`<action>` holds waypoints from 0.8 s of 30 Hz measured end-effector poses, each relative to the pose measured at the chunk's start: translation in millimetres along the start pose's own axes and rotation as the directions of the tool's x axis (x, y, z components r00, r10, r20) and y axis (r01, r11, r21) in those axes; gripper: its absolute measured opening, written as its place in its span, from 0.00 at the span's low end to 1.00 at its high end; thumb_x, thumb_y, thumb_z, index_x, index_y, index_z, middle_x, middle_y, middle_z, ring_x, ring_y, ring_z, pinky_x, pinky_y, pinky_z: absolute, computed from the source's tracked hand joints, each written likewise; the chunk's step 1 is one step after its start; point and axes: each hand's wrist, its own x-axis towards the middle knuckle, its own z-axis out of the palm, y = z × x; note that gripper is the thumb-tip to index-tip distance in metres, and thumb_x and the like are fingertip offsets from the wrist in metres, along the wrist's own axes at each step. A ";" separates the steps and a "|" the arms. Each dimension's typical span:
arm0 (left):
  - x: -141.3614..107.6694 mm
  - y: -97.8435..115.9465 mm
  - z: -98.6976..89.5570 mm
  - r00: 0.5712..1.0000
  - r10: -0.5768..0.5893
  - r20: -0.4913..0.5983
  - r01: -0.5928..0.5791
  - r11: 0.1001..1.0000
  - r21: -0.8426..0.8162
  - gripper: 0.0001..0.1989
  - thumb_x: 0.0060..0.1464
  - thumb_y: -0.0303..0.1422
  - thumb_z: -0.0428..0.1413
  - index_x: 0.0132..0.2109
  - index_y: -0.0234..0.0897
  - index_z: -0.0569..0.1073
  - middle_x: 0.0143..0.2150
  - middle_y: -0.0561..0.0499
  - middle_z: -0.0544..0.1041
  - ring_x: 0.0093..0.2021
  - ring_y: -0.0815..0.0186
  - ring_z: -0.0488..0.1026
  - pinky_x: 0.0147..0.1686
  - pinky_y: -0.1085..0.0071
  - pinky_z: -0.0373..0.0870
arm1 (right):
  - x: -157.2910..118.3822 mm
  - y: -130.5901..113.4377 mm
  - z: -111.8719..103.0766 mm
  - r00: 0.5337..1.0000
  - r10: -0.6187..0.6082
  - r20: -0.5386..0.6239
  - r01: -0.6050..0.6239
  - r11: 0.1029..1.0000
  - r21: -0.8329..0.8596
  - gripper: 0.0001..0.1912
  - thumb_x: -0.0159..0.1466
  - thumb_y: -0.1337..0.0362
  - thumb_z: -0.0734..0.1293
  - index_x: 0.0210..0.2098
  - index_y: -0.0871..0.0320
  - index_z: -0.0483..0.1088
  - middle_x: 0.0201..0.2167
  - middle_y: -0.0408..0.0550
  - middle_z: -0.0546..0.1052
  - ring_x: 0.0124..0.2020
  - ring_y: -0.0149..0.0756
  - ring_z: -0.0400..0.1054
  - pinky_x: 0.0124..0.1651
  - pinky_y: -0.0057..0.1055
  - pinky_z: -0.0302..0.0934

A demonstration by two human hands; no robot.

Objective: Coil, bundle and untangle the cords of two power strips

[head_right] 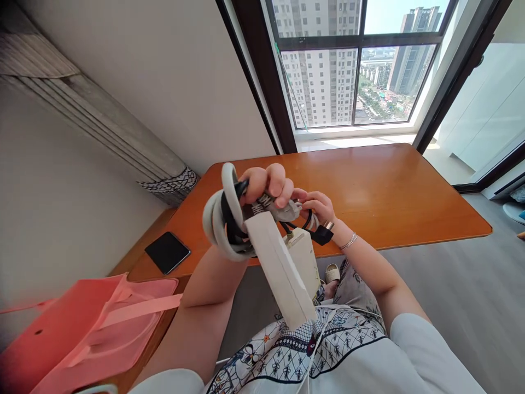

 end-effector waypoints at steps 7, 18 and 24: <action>-10.8 20.1 -2.3 0.991 0.003 0.137 -0.006 1.000 0.022 0.26 0.48 0.53 0.67 0.25 0.40 0.65 0.25 0.50 0.71 0.40 0.54 0.80 0.51 0.50 0.78 | 30.2 16.0 -59.2 0.885 -0.462 -0.065 0.375 0.787 -0.490 0.14 0.70 0.52 0.65 0.30 0.49 0.70 0.32 0.44 0.77 0.35 0.36 0.70 0.42 0.40 0.67; -17.1 11.8 15.5 0.996 -0.071 0.055 0.080 0.980 -0.180 0.27 0.54 0.56 0.62 0.30 0.41 0.60 0.19 0.60 0.64 0.33 0.59 0.82 0.46 0.54 0.81 | 32.8 7.3 -63.1 0.811 -0.583 0.036 0.523 0.698 -0.489 0.15 0.74 0.58 0.61 0.31 0.52 0.70 0.32 0.43 0.77 0.30 0.32 0.68 0.36 0.34 0.63; -29.8 16.9 10.3 0.973 -0.171 0.153 0.178 0.983 -0.038 0.24 0.55 0.55 0.61 0.30 0.41 0.65 0.17 0.57 0.67 0.30 0.56 0.81 0.48 0.50 0.79 | 53.4 6.3 -68.1 0.926 -0.338 0.168 0.368 0.906 -0.210 0.18 0.70 0.49 0.65 0.29 0.50 0.75 0.35 0.47 0.81 0.33 0.34 0.72 0.39 0.36 0.66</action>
